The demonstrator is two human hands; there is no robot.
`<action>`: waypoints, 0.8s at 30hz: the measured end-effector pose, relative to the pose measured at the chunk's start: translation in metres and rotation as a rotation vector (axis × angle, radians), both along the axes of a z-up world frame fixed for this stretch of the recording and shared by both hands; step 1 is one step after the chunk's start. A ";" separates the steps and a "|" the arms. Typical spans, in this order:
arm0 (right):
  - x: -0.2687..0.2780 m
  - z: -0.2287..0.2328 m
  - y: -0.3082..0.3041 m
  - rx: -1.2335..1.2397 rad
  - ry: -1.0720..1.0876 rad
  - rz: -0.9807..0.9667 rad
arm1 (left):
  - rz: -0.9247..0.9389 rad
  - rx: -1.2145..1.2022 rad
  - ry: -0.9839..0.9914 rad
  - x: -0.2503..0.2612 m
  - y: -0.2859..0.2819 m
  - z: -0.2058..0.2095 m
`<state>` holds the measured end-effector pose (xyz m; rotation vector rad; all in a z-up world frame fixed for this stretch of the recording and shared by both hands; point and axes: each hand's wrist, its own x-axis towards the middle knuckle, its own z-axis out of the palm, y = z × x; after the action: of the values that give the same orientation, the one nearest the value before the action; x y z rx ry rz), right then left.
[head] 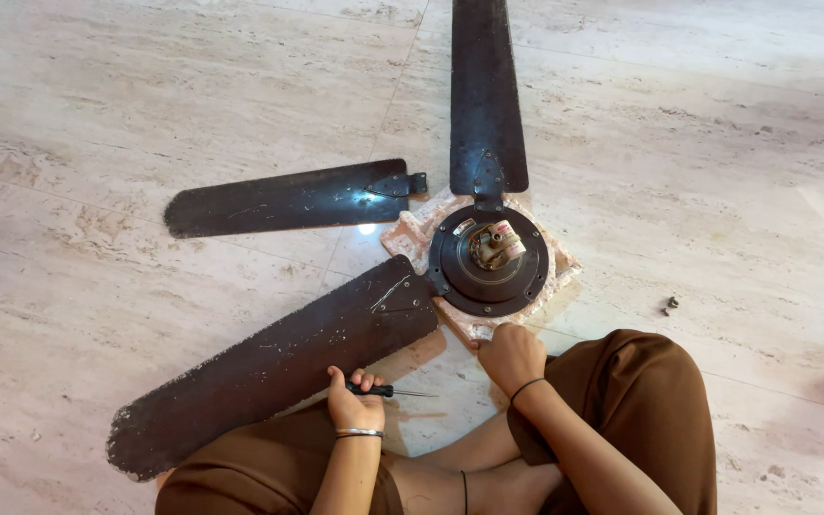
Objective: The person sits on the floor and uses a screwdriver to tighten screws on the central hub of a disassembled ceiling fan. The fan blades are detached and laid on the floor. The person repeatedly adjusts and tightens the hub assembly.
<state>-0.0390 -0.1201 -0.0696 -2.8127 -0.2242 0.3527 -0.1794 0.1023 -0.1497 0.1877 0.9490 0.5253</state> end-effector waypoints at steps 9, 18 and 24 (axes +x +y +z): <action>0.044 0.009 -0.048 -0.042 0.262 0.236 | -0.105 0.051 0.033 0.005 0.000 0.001; 0.148 0.000 -0.239 0.242 -0.070 -0.893 | -0.135 0.090 0.027 -0.002 -0.002 -0.015; 0.173 -0.031 -0.242 0.251 0.208 -0.907 | -0.095 0.165 0.015 0.000 -0.008 -0.017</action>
<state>0.1338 -0.3620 -0.1007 -2.2985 0.9445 0.3490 -0.1798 0.0946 -0.1666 0.3840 0.9068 0.5150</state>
